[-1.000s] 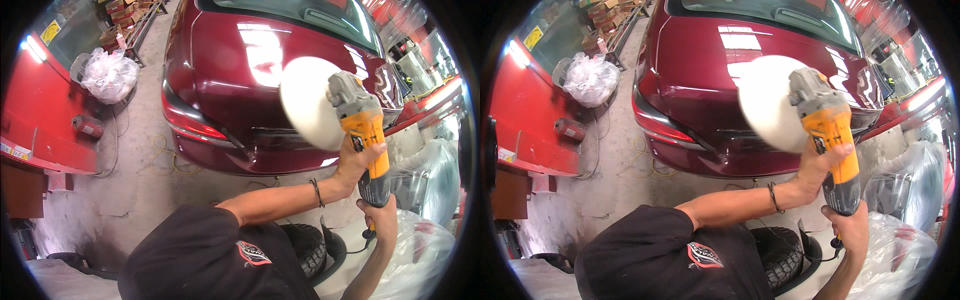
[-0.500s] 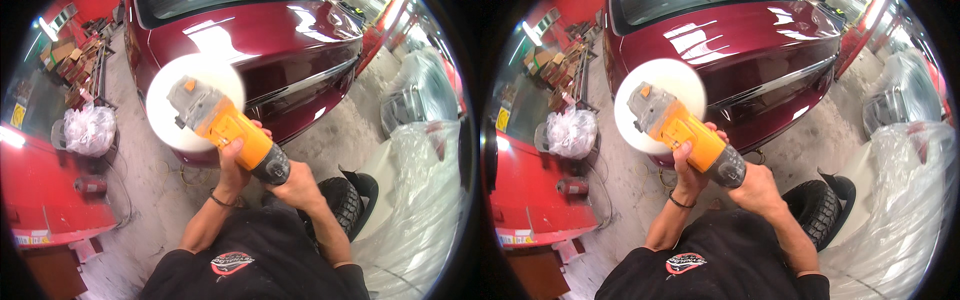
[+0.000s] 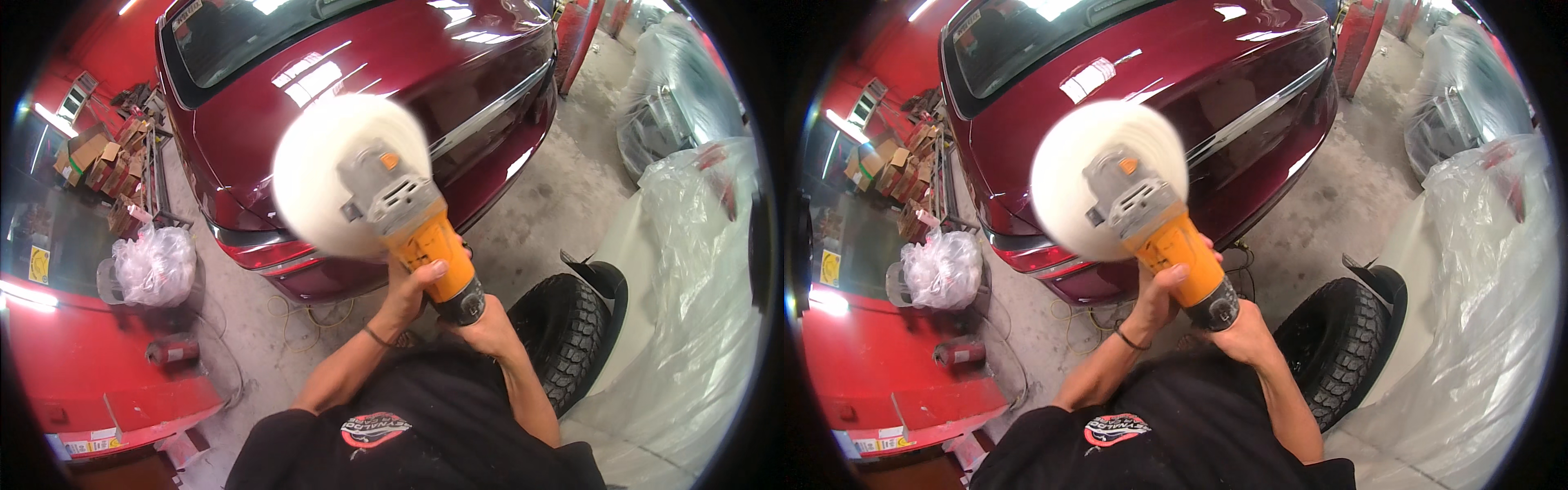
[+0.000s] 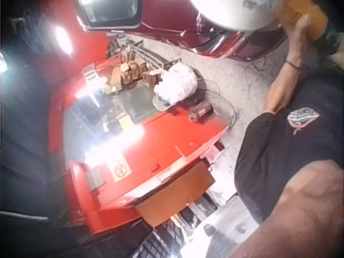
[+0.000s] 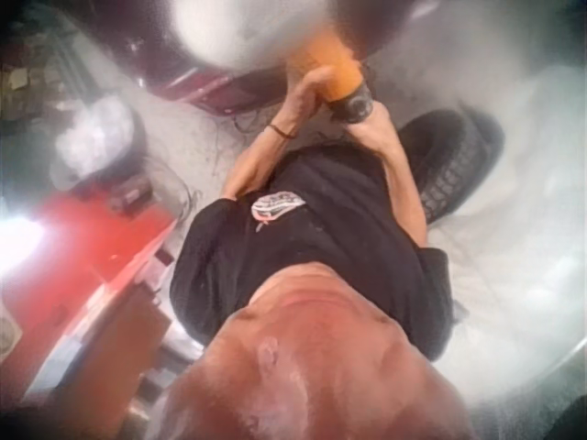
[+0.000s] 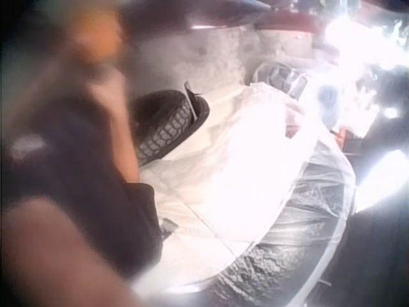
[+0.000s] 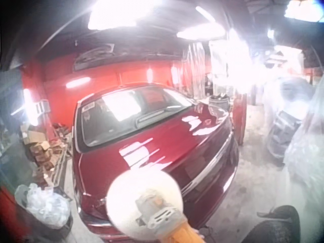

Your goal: The person uses a yellow orbital polisher with a white pad to buff the rear trunk and bumper of a maroon car. They pause to apply a white polishing compound from a bottle onto the surface, then resume polishing with the machine.

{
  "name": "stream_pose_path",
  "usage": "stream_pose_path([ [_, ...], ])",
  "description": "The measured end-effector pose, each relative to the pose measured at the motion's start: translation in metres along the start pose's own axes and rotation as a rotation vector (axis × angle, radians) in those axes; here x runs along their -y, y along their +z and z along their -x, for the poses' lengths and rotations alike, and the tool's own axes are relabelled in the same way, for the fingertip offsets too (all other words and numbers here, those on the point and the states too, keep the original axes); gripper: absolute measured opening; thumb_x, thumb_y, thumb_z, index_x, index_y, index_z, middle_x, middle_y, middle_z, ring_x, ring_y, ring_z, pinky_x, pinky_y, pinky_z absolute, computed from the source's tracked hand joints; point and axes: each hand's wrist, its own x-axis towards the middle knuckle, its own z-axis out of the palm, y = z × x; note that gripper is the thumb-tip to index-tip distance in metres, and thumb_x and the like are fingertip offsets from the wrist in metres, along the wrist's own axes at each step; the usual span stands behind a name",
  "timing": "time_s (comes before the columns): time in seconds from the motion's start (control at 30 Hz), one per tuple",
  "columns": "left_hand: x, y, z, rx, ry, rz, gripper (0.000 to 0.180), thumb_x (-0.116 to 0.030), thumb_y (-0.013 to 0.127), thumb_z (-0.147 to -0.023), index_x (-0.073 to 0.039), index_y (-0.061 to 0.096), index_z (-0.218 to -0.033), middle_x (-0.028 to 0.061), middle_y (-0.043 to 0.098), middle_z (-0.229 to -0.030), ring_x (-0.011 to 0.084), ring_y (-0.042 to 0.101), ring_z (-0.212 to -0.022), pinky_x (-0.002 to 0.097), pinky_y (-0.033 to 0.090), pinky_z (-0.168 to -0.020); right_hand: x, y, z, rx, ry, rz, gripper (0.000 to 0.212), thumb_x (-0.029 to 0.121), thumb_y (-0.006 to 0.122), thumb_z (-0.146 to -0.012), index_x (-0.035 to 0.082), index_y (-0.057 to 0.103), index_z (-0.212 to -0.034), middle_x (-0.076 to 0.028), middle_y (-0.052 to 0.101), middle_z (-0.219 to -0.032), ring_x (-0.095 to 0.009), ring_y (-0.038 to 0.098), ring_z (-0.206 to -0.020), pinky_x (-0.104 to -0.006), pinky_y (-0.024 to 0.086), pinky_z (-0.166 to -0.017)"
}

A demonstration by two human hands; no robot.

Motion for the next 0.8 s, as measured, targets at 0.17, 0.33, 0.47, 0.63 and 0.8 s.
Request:
stream_pose_path([
  [0.17, 0.013, 0.029, -0.076, 0.069, -0.031, -0.048, 0.074, -0.035, 0.083, -0.082, 0.003, 0.059, -0.140, 0.0167, 0.073, -0.118, 0.0276, 0.077, -0.103, 0.0434, 0.066, -0.091, 0.023, -0.037, -0.021, -0.158, -0.063, -0.121, 0.026, 0.008, 0.091, -0.084, -0.003, 0.079, -0.105, -0.003, 0.079, -0.094, -0.013, 0.072, -0.085, -0.0331, 0.058, -0.080],
  [0.33, 0.035, 0.067, -0.160, 0.173, -0.042, 0.003, 0.069, -0.025, 0.092, -0.083, -0.001, 0.063, -0.141, 0.0093, 0.073, -0.123, 0.0198, 0.072, -0.107, 0.0363, 0.060, -0.096, 0.012, -0.093, -0.065, -0.280, -0.030, -0.246, 0.025, 0.008, 0.093, -0.084, -0.002, 0.078, -0.102, -0.002, 0.076, -0.087, -0.011, 0.070, -0.076, -0.0300, 0.055, -0.071],
  [0.47, 0.063, 0.093, -0.210, 0.195, -0.089, 0.021, 0.061, -0.020, 0.091, -0.084, -0.002, 0.066, -0.137, 0.0059, 0.074, -0.118, 0.0168, 0.072, -0.105, 0.0353, 0.059, -0.095, 0.010, -0.121, -0.097, -0.341, -0.028, -0.421, 0.025, 0.000, 0.087, -0.084, 0.007, 0.066, -0.096, 0.002, 0.060, -0.071, -0.010, 0.051, -0.049, -0.0293, 0.040, -0.047],
  [0.63, 0.091, 0.104, -0.240, 0.220, -0.159, -0.017, 0.057, -0.014, 0.093, -0.084, -0.003, 0.067, -0.134, 0.0039, 0.074, -0.117, 0.0153, 0.071, -0.105, 0.0351, 0.059, -0.096, -0.004, -0.133, -0.114, -0.382, 0.048, -0.555, 0.022, 0.002, 0.082, -0.086, 0.004, 0.064, -0.099, 0.000, 0.057, -0.070, -0.011, 0.049, -0.048, -0.0294, 0.044, -0.048],
  [0.8, 0.099, 0.087, -0.217, 0.217, -0.141, -0.019, 0.061, -0.015, 0.094, -0.083, -0.003, 0.066, -0.136, 0.0037, 0.074, -0.118, 0.0150, 0.070, -0.106, 0.0352, 0.059, -0.096, -0.028, -0.114, -0.105, -0.406, 0.032, -0.524, 0.022, 0.001, 0.085, -0.086, 0.002, 0.066, -0.096, 0.000, 0.060, -0.072, -0.011, 0.052, -0.049, -0.0295, 0.044, -0.048],
])
